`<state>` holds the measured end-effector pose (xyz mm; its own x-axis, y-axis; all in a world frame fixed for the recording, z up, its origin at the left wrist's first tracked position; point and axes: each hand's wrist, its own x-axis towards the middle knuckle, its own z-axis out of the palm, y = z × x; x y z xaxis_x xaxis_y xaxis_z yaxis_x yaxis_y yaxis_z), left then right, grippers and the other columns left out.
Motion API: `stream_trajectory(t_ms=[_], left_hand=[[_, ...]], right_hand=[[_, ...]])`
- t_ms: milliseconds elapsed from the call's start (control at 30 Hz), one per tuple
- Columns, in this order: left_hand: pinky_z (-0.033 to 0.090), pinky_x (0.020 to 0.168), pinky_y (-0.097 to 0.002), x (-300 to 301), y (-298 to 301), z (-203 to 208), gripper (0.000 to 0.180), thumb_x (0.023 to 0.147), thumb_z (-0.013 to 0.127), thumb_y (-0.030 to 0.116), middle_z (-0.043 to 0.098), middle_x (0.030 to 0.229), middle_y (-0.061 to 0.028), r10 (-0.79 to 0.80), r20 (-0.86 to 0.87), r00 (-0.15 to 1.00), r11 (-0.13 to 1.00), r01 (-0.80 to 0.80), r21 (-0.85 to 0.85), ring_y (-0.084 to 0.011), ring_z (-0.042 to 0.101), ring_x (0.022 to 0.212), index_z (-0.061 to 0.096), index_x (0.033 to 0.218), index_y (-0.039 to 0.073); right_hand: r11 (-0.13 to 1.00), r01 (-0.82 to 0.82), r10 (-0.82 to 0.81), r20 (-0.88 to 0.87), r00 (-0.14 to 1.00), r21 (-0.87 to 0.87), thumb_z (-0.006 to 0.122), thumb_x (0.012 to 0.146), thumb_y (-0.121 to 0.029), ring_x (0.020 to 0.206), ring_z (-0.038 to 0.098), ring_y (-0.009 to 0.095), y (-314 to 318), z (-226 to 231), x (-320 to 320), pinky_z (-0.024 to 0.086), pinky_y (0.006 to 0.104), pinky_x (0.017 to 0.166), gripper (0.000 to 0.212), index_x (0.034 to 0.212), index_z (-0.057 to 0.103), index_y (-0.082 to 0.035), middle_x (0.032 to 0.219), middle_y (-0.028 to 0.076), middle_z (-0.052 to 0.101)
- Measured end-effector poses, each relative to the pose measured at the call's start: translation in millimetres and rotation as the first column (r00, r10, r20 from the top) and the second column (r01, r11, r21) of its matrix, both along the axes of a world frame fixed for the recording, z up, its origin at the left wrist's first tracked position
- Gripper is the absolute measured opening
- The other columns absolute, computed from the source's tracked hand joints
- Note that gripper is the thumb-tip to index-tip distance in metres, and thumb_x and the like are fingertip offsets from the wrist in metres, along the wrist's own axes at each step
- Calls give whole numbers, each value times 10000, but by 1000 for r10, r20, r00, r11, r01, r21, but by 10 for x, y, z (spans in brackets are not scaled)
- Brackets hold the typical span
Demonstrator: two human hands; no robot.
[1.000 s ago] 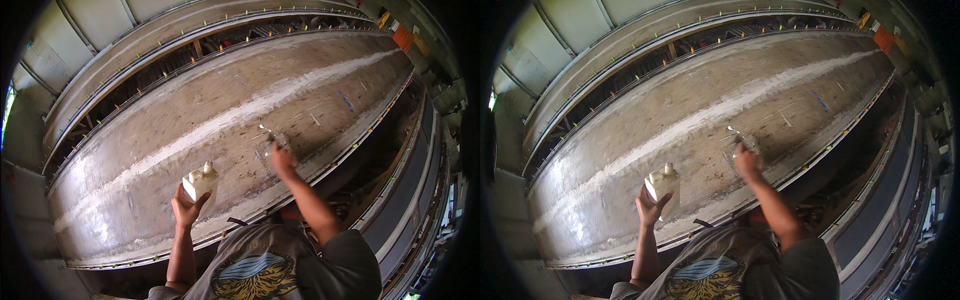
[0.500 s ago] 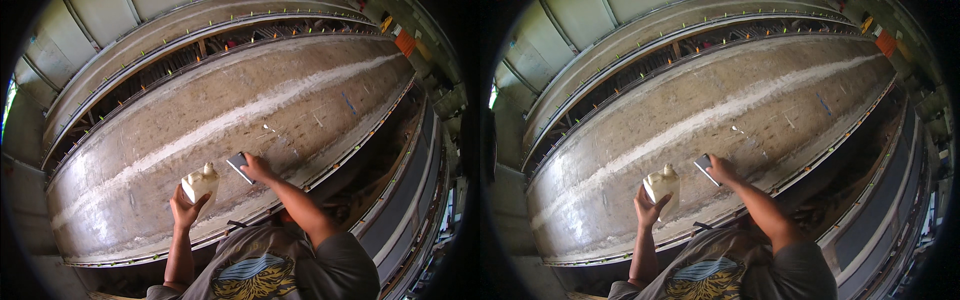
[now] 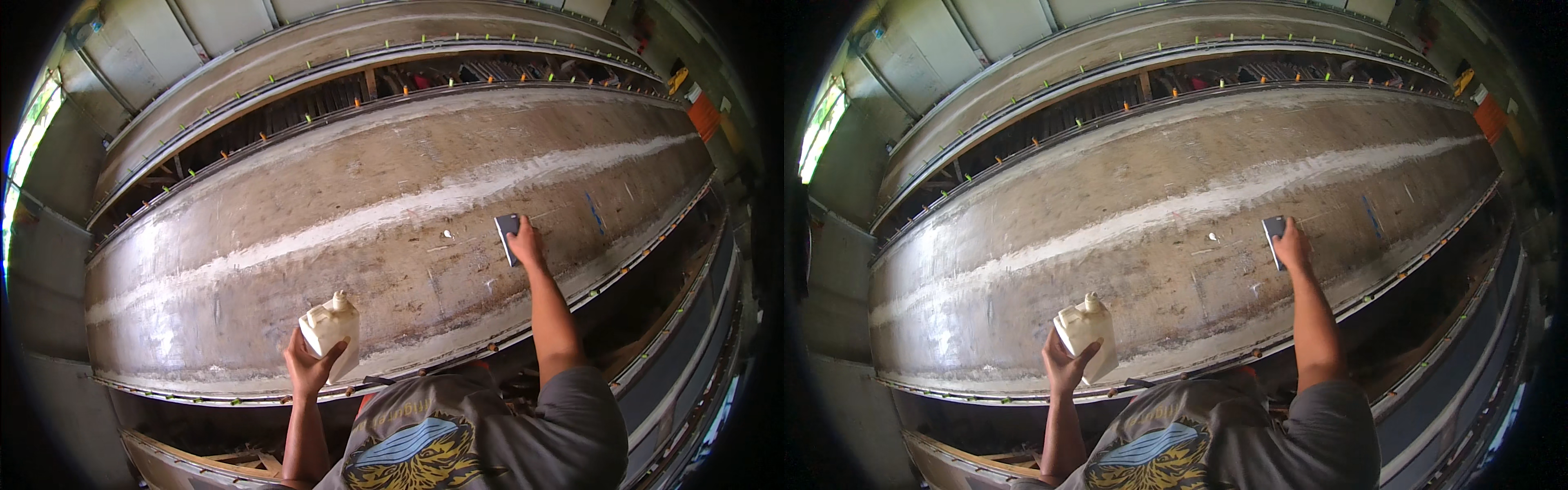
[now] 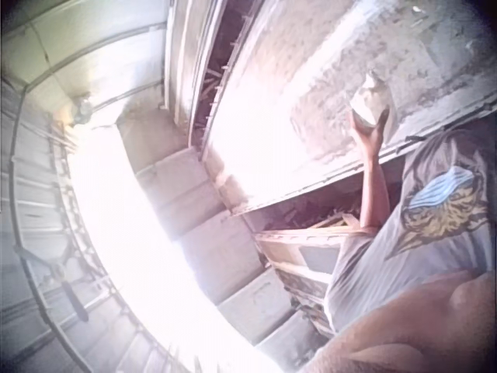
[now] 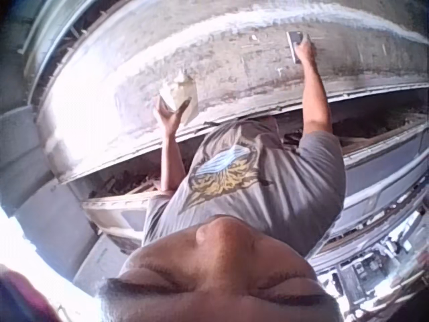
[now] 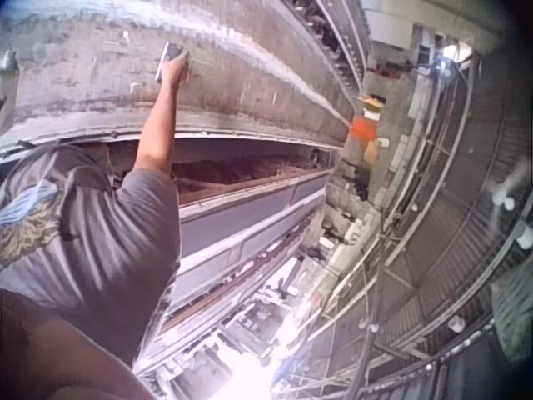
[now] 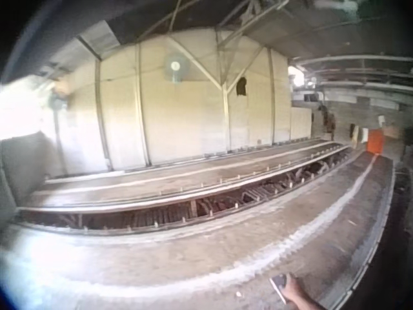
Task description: The person applies a white adhesive from a plastic bottle onto the surface of a large wooden boat hull. They use a small rectangular tool to spread the substance evenly along the seams and surface of the wood.
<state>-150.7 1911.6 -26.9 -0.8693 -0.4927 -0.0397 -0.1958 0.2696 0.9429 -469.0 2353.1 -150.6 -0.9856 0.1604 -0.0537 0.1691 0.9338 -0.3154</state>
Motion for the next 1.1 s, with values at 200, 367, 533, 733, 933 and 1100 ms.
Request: stream_trajectory(t_ms=[200,367,533,733,933,1100], left_hand=[[569,861,-351,6,35,-56,619,694,964,212,757,1019,-141,-43,30,999,998,42,49,-192,720,928,665,1162,-62],[569,864,-355,29,-156,32,617,698,964,237,761,1027,-142,-55,42,998,998,54,31,-192,723,933,673,1154,-60],[570,847,-344,77,-409,-6,609,695,966,287,768,994,-145,-84,64,994,994,88,-59,-189,730,903,688,1119,-52],[570,839,-348,70,-559,-144,612,695,966,283,765,992,-146,-129,47,991,991,130,-29,-189,727,899,680,1119,-53],[568,842,-345,0,-521,-24,612,694,968,248,762,1001,-138,-150,20,988,989,150,3,-180,718,907,672,1134,-57],[564,847,-336,-91,-347,-13,605,696,968,218,759,1011,-125,-151,31,988,988,152,-16,-175,713,911,669,1147,-53]], right_hand=[[937,-191,207,-27,978,291,584,941,-130,708,733,365,-1710,-770,360,585,498,609,464,1388,501,-43,804,209,717],[745,-449,600,-201,775,494,618,877,-143,641,725,375,-3173,-667,1258,535,563,481,389,1250,561,-50,775,260,697],[960,-264,264,14,965,90,622,958,-148,744,740,374,-1998,-249,223,581,492,597,405,1330,501,-43,846,185,729],[698,-308,524,-168,835,646,618,940,-189,725,736,395,-2717,-728,1223,567,596,527,500,1395,471,-44,900,275,695],[891,-378,413,99,906,-253,706,920,-219,926,727,427,-3042,132,947,590,496,839,511,1356,501,-47,1079,213,732],[865,-67,127,88,988,-497,825,770,-262,1187,642,429,-2130,-823,207,507,496,1024,683,1333,555,16,1266,273,662]])
